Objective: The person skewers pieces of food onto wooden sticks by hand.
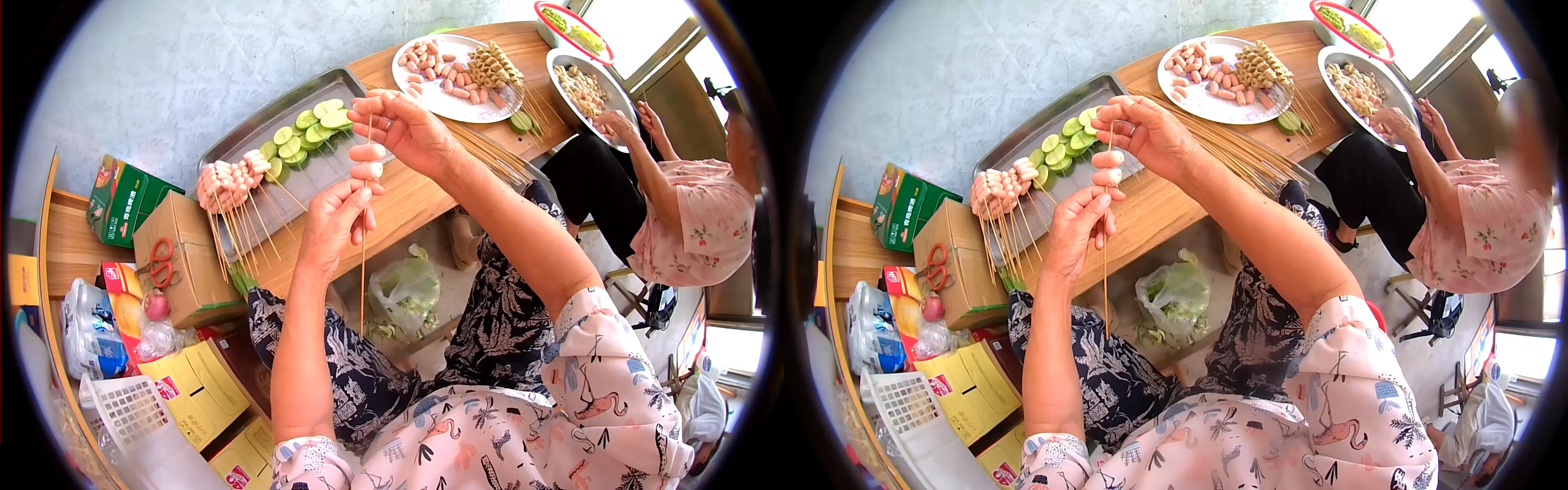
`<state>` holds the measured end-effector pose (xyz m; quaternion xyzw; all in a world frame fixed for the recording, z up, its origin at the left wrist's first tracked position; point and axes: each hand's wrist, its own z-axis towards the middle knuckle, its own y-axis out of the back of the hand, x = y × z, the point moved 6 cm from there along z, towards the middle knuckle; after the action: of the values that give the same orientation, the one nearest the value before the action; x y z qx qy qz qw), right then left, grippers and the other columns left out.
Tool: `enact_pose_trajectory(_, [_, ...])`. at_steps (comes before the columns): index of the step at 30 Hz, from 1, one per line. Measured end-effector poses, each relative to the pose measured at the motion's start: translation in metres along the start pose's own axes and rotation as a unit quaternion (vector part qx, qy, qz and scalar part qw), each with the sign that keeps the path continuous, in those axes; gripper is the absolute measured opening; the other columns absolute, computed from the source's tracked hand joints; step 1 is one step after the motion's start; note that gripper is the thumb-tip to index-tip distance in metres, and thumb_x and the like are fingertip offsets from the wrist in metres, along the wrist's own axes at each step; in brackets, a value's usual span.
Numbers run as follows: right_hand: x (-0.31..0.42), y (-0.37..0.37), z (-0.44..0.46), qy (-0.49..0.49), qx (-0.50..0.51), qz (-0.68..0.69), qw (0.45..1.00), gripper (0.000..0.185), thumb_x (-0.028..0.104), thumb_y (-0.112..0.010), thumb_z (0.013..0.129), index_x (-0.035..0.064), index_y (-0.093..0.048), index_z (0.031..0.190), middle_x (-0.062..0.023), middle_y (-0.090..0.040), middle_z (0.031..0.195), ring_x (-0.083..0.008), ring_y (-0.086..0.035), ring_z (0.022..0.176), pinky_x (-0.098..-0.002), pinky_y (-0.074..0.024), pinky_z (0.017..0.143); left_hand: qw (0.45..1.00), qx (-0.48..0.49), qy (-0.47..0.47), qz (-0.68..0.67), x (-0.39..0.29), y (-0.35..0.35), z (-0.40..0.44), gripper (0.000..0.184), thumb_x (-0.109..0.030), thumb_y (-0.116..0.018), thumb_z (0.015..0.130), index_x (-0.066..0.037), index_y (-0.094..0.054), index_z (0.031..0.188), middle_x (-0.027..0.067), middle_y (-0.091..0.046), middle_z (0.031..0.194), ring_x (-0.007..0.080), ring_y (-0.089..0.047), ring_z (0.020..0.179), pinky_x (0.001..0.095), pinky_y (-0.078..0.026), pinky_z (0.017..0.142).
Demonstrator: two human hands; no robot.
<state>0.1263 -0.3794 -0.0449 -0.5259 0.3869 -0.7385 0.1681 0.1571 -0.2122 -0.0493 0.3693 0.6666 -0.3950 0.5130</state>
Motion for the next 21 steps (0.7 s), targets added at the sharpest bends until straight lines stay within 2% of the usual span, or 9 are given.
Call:
enact_pose_trajectory(8, [-0.008, 0.002, -0.002, -0.021, 0.001, 0.016, 1.0, 0.029, 0.024, -0.056, 0.093, 0.0041, -0.053, 0.115, -0.0105, -0.066, 0.11, -0.0216, -0.059, 0.106, -0.0388, -0.0465, 0.096, 1.0, 0.006, -0.009, 0.003, -0.001, -0.001, -0.001, 0.023, -0.022, -0.054, 0.096, -0.001, -0.063, 0.101, 0.0007, -0.056, 0.065, 0.0031, -0.048, 0.053, 0.0151, -0.034, 0.045])
enact_pose_trajectory(10, [-0.01, 0.002, -0.002, -0.028, 0.006, 0.015, 0.999, 0.028, 0.024, -0.056, 0.093, 0.0045, -0.054, 0.114, -0.0101, -0.066, 0.109, -0.0211, -0.059, 0.105, -0.0381, -0.0467, 0.095, 1.0, -0.009, -0.011, -0.008, -0.002, -0.001, -0.001, 0.019, -0.017, -0.053, 0.096, -0.002, -0.064, 0.096, 0.0002, -0.056, 0.063, 0.0034, -0.043, 0.047, 0.0169, -0.032, 0.044])
enact_pose_trajectory(14, [-0.011, -0.002, -0.003, -0.03, 0.001, 0.015, 0.999, 0.027, 0.025, -0.056, 0.093, 0.0047, -0.055, 0.112, -0.0095, -0.066, 0.108, -0.0199, -0.059, 0.104, -0.0363, -0.047, 0.091, 1.0, -0.02, -0.009, -0.006, 0.0, 0.001, -0.001, 0.019, -0.017, -0.053, 0.096, -0.002, -0.064, 0.096, 0.0003, -0.056, 0.063, 0.0033, -0.043, 0.047, 0.0168, -0.032, 0.043])
enact_pose_trajectory(16, [-0.012, -0.004, -0.005, -0.029, -0.004, 0.011, 0.999, 0.028, 0.026, -0.056, 0.094, 0.0048, -0.055, 0.112, -0.0097, -0.066, 0.109, -0.0198, -0.059, 0.104, -0.0362, -0.0471, 0.091, 1.0, -0.009, -0.006, 0.007, 0.002, 0.002, 0.0, 0.024, -0.022, -0.054, 0.096, -0.001, -0.063, 0.102, 0.0005, -0.057, 0.065, 0.0031, -0.049, 0.055, 0.0147, -0.035, 0.045])
enact_pose_trajectory(21, [-0.016, -0.002, -0.003, -0.062, 0.019, -0.009, 0.998, 0.028, 0.028, -0.053, 0.095, 0.0047, -0.055, 0.111, -0.0105, -0.064, 0.11, -0.0207, -0.059, 0.104, -0.0369, -0.0469, 0.093, 1.0, -0.006, -0.013, 0.006, 0.001, 0.002, 0.0, 0.024, -0.022, -0.054, 0.096, -0.001, -0.063, 0.102, 0.0007, -0.057, 0.065, 0.003, -0.048, 0.054, 0.0147, -0.035, 0.045])
